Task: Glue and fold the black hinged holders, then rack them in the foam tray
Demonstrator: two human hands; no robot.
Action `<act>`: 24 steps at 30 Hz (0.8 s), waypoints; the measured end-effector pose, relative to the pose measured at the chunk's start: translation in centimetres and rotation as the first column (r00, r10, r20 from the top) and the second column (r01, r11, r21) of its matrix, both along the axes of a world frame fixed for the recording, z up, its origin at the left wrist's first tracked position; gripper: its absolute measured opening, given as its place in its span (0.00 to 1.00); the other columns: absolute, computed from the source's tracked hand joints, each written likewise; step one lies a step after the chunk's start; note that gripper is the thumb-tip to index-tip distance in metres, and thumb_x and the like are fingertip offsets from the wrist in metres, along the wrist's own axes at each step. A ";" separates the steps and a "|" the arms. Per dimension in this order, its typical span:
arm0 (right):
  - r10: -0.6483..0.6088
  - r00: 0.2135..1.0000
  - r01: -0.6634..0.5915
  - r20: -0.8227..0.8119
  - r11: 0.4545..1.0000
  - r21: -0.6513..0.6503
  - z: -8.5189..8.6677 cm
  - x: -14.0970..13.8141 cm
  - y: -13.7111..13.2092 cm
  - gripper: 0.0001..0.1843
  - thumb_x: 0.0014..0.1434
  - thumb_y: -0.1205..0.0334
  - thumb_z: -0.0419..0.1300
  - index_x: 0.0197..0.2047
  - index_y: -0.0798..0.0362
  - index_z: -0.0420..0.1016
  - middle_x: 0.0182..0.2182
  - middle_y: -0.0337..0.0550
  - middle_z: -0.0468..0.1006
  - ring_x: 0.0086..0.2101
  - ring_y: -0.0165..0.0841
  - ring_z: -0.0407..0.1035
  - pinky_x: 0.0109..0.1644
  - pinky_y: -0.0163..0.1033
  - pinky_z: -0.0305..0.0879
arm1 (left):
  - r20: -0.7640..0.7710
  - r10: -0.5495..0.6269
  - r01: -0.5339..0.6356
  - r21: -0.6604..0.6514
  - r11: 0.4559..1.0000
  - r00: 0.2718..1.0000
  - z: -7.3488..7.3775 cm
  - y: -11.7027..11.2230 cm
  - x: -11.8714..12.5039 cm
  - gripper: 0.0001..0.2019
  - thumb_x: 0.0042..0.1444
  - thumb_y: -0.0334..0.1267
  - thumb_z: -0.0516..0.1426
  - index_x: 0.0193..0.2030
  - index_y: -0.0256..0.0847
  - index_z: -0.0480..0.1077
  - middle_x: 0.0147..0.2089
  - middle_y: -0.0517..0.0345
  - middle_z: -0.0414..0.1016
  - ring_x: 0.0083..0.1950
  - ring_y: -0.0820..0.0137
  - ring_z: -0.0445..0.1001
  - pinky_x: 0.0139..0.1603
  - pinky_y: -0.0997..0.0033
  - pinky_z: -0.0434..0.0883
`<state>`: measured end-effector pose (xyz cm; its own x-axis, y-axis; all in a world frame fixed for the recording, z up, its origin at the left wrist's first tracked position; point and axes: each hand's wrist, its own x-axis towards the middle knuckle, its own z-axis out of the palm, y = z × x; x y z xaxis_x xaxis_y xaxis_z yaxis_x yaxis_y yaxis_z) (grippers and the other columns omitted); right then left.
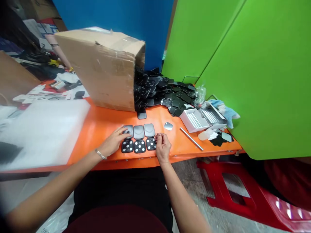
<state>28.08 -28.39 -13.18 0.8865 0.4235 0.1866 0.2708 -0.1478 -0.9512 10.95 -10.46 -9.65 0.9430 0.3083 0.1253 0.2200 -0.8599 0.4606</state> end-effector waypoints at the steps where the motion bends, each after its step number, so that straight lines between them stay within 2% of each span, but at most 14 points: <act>1: 0.007 1.000 -0.007 -0.012 1.000 0.002 0.0 0.1 0.0 0.17 0.61 0.47 0.51 0.36 0.52 0.69 0.31 0.44 0.76 0.30 0.34 0.71 0.37 0.40 0.70 | -0.033 -0.027 0.028 0.024 0.999 0.999 0.2 0.3 0.7 0.21 0.62 0.27 0.44 0.53 0.47 0.71 0.66 0.54 0.58 0.71 0.58 0.46 0.66 0.49 0.56; 5: 0.035 0.997 -0.035 -0.070 0.999 0.001 0.7 1.8 -0.4 0.15 0.57 0.48 0.55 0.36 0.52 0.70 0.32 0.44 0.76 0.32 0.35 0.71 0.38 0.40 0.70 | -0.163 -0.088 0.103 0.088 0.991 0.983 0.7 1.6 2.2 0.22 0.61 0.25 0.45 0.55 0.51 0.69 0.67 0.54 0.56 0.71 0.54 0.45 0.66 0.45 0.53; 7: 0.021 1.000 -0.022 -0.014 1.000 -0.022 1.2 3.8 -0.9 0.14 0.56 0.50 0.56 0.36 0.53 0.71 0.33 0.45 0.76 0.34 0.35 0.71 0.40 0.41 0.69 | -0.211 -0.108 0.133 0.107 0.985 0.972 1.0 2.1 2.5 0.23 0.60 0.24 0.46 0.56 0.52 0.68 0.67 0.53 0.55 0.71 0.54 0.45 0.65 0.45 0.53; 9: 0.001 0.997 0.008 0.077 0.994 -0.109 1.6 6.3 -1.3 0.13 0.56 0.53 0.56 0.36 0.54 0.71 0.34 0.46 0.76 0.35 0.35 0.70 0.42 0.41 0.68 | -0.246 -0.137 0.171 0.122 0.978 0.960 1.3 2.5 2.8 0.24 0.59 0.24 0.47 0.55 0.52 0.67 0.67 0.53 0.55 0.70 0.54 0.46 0.65 0.45 0.53; 10: 0.005 0.994 0.018 0.113 0.980 -0.200 1.7 7.6 -1.4 0.13 0.55 0.54 0.55 0.37 0.54 0.71 0.34 0.46 0.76 0.35 0.36 0.70 0.42 0.42 0.68 | -0.262 -0.157 0.194 0.125 0.973 0.952 1.6 2.7 2.9 0.24 0.58 0.23 0.47 0.55 0.52 0.67 0.67 0.53 0.55 0.70 0.55 0.47 0.65 0.46 0.54; 12: 0.044 0.987 0.024 0.152 0.909 -0.417 1.8 10.1 -1.2 0.14 0.52 0.57 0.57 0.39 0.56 0.72 0.33 0.47 0.76 0.32 0.36 0.70 0.40 0.42 0.67 | -0.292 -0.201 0.245 0.121 0.962 0.935 2.1 2.9 3.3 0.23 0.57 0.23 0.48 0.54 0.52 0.68 0.66 0.53 0.56 0.69 0.56 0.49 0.65 0.47 0.55; 14: 0.080 0.985 0.017 0.156 0.842 -0.540 1.8 11.9 -0.7 0.16 0.47 0.60 0.60 0.40 0.58 0.72 0.33 0.48 0.75 0.32 0.37 0.70 0.39 0.42 0.66 | -0.316 -0.240 0.288 0.116 0.951 0.918 2.6 3.0 3.8 0.22 0.56 0.23 0.50 0.52 0.52 0.69 0.64 0.53 0.58 0.69 0.56 0.50 0.64 0.47 0.55; 19: 0.155 0.979 -0.033 0.135 0.768 -0.640 2.2 14.0 0.9 0.21 0.40 0.65 0.64 0.40 0.57 0.70 0.35 0.49 0.76 0.35 0.39 0.70 0.39 0.41 0.64 | -0.375 -0.278 0.353 0.147 0.924 0.884 3.3 3.2 4.6 0.18 0.55 0.25 0.50 0.49 0.49 0.69 0.57 0.49 0.62 0.65 0.53 0.54 0.60 0.50 0.58; 22: 0.191 0.978 -0.075 0.089 0.710 -0.700 2.6 14.7 1.2 0.21 0.38 0.66 0.66 0.39 0.55 0.69 0.33 0.46 0.76 0.34 0.38 0.70 0.35 0.38 0.63 | -0.408 -0.280 0.373 0.169 0.912 0.869 3.4 3.5 4.9 0.17 0.54 0.25 0.50 0.46 0.47 0.69 0.54 0.50 0.64 0.60 0.56 0.59 0.56 0.55 0.61; 24: 0.203 0.977 -0.095 0.061 0.676 -0.730 2.8 15.1 1.3 0.19 0.37 0.67 0.67 0.35 0.55 0.70 0.30 0.44 0.75 0.31 0.37 0.70 0.32 0.37 0.61 | -0.422 -0.264 0.369 0.189 0.910 0.867 3.5 3.7 4.8 0.15 0.49 0.26 0.53 0.43 0.44 0.69 0.51 0.50 0.65 0.55 0.57 0.62 0.54 0.57 0.61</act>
